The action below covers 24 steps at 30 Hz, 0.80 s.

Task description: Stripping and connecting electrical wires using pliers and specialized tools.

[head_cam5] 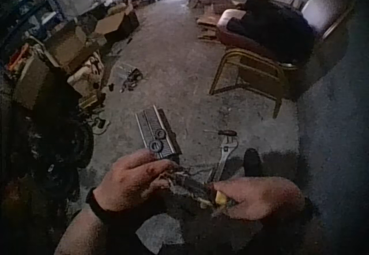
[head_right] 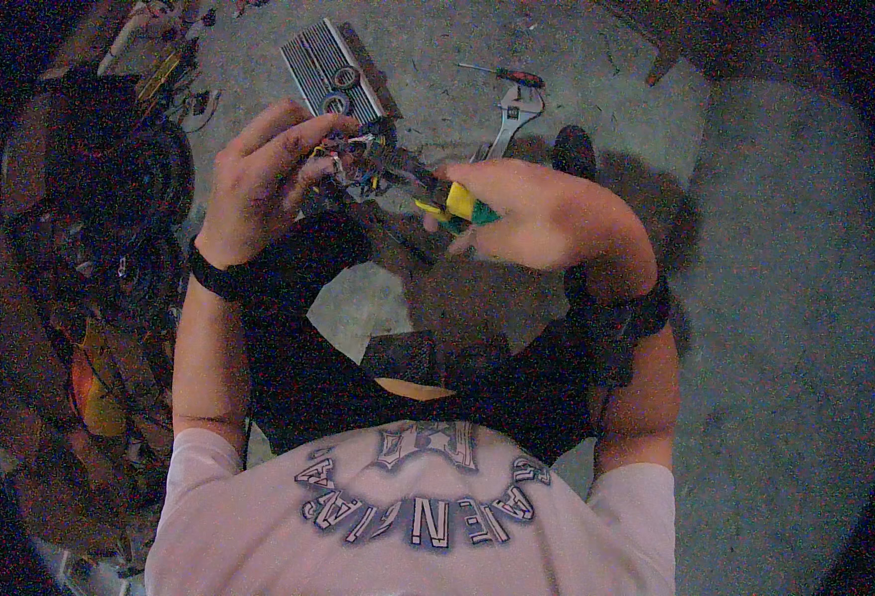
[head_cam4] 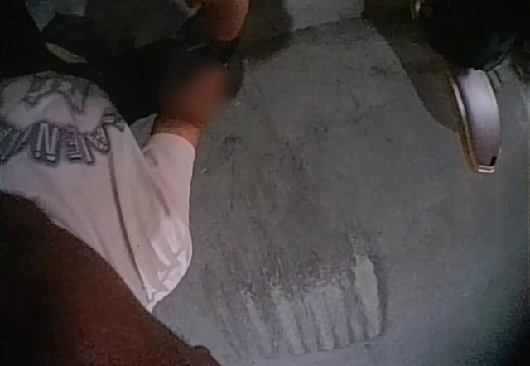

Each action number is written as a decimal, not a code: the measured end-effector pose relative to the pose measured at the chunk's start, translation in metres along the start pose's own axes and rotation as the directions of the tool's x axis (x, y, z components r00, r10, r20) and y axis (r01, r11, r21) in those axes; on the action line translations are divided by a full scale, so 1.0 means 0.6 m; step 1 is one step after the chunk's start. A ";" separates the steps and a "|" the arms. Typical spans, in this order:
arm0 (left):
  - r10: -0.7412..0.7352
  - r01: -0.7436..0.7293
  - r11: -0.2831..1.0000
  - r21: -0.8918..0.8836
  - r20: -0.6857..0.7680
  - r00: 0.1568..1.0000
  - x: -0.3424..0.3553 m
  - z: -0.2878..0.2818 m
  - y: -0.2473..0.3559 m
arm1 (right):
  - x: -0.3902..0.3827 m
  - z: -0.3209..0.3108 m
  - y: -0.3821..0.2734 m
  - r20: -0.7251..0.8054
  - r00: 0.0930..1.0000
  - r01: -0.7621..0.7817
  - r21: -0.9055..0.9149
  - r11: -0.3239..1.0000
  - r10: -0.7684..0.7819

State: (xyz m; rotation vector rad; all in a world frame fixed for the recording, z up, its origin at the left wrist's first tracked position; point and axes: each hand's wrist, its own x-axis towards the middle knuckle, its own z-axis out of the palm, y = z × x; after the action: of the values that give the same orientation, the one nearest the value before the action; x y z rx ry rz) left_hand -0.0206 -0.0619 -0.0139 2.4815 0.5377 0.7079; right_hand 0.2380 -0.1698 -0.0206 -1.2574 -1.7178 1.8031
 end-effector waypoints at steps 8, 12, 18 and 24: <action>-0.049 0.039 0.997 0.061 0.174 0.983 -0.003 -0.005 0.004 | 0.000 -0.003 0.037 0.039 0.999 -0.018 -0.126 0.992 0.023; -0.026 0.012 0.998 0.067 0.203 0.979 -0.004 -0.007 0.008 | 0.004 -0.005 0.017 0.122 0.983 -0.140 0.001 0.990 0.139; -0.024 0.002 0.995 0.099 0.221 0.975 -0.008 -0.011 0.012 | 0.008 -0.004 0.010 0.189 0.971 -0.138 -0.043 0.989 0.144; -0.009 -0.018 0.989 0.146 0.182 0.983 -0.010 -0.007 0.014 | 0.014 0.013 0.026 0.152 0.985 -0.102 0.129 0.986 0.082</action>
State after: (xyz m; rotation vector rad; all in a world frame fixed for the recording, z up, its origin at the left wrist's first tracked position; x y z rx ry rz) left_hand -0.0259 -0.0701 -0.0087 2.6513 0.5331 0.4495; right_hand 0.2326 -0.1715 -0.0390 -1.1927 -1.6013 2.0754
